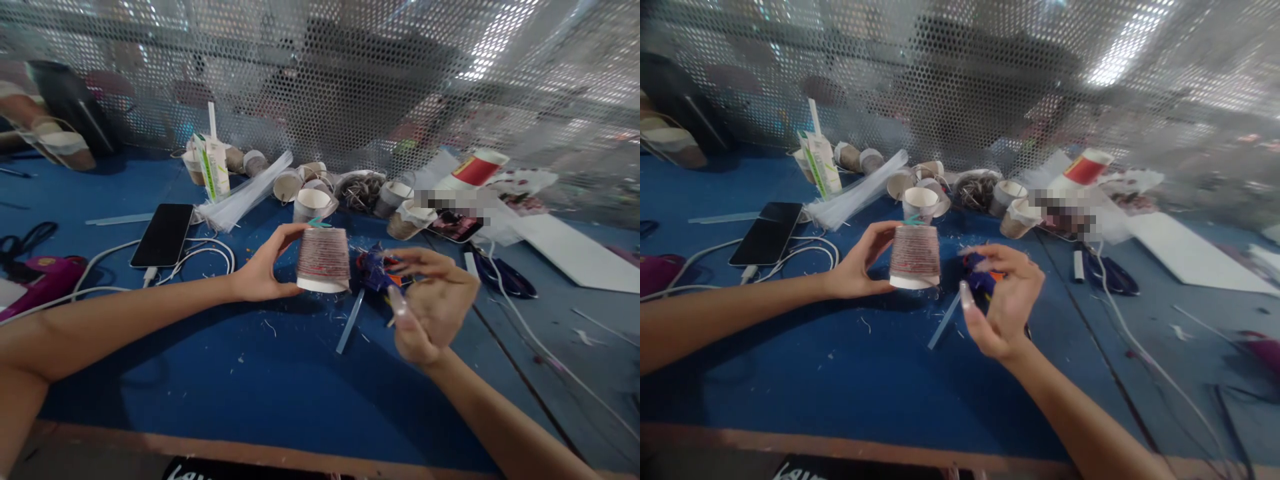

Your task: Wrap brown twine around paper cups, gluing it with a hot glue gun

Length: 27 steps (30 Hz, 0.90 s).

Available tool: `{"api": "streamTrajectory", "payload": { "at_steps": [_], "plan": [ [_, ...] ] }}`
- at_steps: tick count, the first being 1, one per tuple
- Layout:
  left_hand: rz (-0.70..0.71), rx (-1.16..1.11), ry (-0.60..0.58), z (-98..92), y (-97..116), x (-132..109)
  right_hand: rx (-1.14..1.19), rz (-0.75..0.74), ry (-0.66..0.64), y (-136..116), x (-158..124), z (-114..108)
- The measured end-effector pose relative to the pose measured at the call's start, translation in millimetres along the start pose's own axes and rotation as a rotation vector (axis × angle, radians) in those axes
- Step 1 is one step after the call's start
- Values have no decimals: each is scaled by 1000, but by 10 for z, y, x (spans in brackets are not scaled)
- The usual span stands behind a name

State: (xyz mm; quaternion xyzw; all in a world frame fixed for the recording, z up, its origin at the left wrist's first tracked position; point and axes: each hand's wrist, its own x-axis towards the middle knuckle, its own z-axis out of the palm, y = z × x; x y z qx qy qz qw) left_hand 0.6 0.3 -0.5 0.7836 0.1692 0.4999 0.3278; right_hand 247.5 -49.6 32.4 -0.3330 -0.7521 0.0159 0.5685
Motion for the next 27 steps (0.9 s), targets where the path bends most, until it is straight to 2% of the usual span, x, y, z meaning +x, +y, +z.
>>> {"api": "streamTrajectory", "payload": {
  "at_steps": [2, 4, 6, 9, 12, 16, 21, 24, 27],
  "plan": [
    [8, -2, -61, -17, 12, 9, 42, -75, -160, -41, 56, 21],
    [9, 6, -111, -33, 30, 18, -29, -140, -308, -76, 78, 33],
    [12, 8, -142, -42, 45, 25, -67, -166, -380, -73, 62, 39],
    [22, 4, -153, -38, 47, 31, 5, -126, -400, -13, 24, 42],
    [47, 43, -159, -24, 28, 27, -18, -97, -374, 40, 24, 39],
    [85, 171, -120, -10, 34, 17, -60, -150, -323, 43, 32, 43],
    [181, 268, -110, -1, 83, 16, -280, -141, -372, -9, -5, 65],
    [183, 282, -38, 13, 54, 4, -253, -136, -426, -64, 58, 25],
    [238, 175, 173, 38, -30, -19, -341, -66, -558, -76, 220, -154]
  ]
}}
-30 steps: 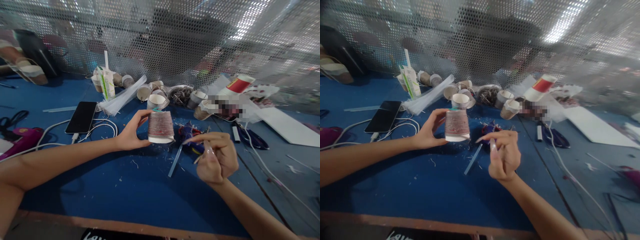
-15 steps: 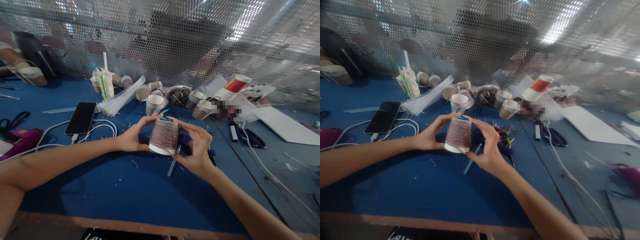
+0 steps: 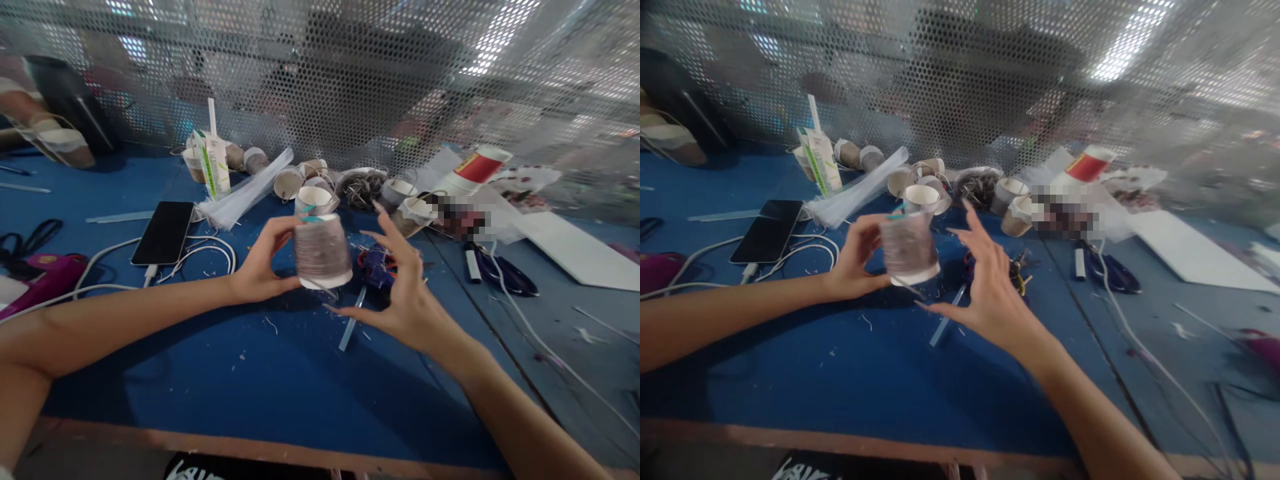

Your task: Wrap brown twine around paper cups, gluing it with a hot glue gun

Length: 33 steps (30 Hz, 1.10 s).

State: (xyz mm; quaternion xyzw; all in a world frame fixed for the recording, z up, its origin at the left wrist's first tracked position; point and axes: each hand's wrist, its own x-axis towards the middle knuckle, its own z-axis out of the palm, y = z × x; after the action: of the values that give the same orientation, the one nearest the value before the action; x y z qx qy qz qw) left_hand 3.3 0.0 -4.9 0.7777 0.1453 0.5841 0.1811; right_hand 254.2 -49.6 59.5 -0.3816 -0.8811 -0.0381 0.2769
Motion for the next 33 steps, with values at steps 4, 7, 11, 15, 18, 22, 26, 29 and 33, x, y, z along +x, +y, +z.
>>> {"api": "streamTrajectory", "payload": {
  "at_steps": [4, 7, 11, 15, 18, 22, 26, 29, 33],
  "plan": [
    [28, -55, 149, 44, -87, -46, -286, 298, -245, 309, -55, -320],
    [-57, -23, 119, 56, -106, -47, -306, 313, -393, 506, -130, -357],
    [-109, -15, 69, 42, -88, -33, -378, 307, -409, 436, -119, -180],
    [-129, 26, 24, 32, -66, -32, -520, 486, -341, 261, -70, -35],
    [-169, 67, 41, 34, -60, -32, -536, 518, -215, 263, -73, -25],
    [-215, 89, 53, 35, -49, -18, -366, 451, 148, 291, -63, -80],
    [-214, 135, 61, 27, -39, -8, -23, 408, 279, 119, -61, -133],
    [-226, 196, 65, 20, -40, -12, 267, 435, 253, -46, -114, -147],
    [-262, 263, 102, 22, -48, -21, 303, 443, 221, -129, -159, -135]
  ]
}}
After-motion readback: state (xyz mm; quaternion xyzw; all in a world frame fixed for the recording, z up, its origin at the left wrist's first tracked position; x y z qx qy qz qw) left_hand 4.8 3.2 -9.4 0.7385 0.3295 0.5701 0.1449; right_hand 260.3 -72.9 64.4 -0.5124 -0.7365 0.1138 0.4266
